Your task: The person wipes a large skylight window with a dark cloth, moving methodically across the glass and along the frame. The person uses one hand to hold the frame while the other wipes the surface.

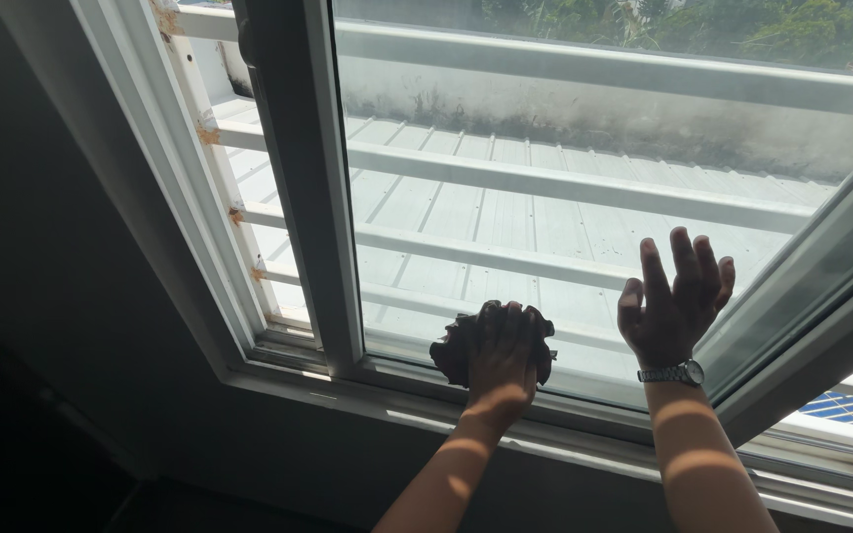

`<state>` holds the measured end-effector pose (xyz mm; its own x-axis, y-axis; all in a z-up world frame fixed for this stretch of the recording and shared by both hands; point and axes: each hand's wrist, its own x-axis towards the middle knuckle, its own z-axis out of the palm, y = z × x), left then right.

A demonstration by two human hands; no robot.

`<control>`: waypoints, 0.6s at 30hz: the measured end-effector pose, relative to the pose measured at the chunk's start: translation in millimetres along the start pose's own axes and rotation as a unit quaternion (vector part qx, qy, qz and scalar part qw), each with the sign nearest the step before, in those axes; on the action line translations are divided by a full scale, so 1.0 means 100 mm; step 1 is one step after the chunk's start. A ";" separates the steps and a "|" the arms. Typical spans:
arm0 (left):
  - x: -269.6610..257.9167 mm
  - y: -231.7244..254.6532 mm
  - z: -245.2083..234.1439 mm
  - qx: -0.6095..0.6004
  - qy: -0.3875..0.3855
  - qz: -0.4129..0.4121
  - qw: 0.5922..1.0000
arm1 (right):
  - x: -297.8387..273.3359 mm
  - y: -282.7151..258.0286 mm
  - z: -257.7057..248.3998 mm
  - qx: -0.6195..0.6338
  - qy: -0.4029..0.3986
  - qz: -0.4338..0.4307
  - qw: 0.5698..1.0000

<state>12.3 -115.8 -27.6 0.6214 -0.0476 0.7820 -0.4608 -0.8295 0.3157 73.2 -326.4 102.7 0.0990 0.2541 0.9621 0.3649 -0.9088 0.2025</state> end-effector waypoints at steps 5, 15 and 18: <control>-0.12 -0.01 0.07 -0.009 -0.095 -0.056 0.994 | 0.00 0.00 0.01 0.009 -0.002 0.004 1.000; 0.19 0.40 -0.15 -0.001 -0.038 -0.012 0.999 | 0.00 -0.05 -0.01 0.030 -0.018 0.021 0.999; 0.37 0.50 -0.12 -0.054 0.010 0.005 0.998 | 0.00 -0.07 -0.02 0.039 -0.015 0.018 0.999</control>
<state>4.5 -152.3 23.3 0.6045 -0.0427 0.7955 -0.5323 -0.7646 0.3634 68.7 -320.8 102.1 0.1395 0.2330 0.9624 0.4319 -0.8889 0.1526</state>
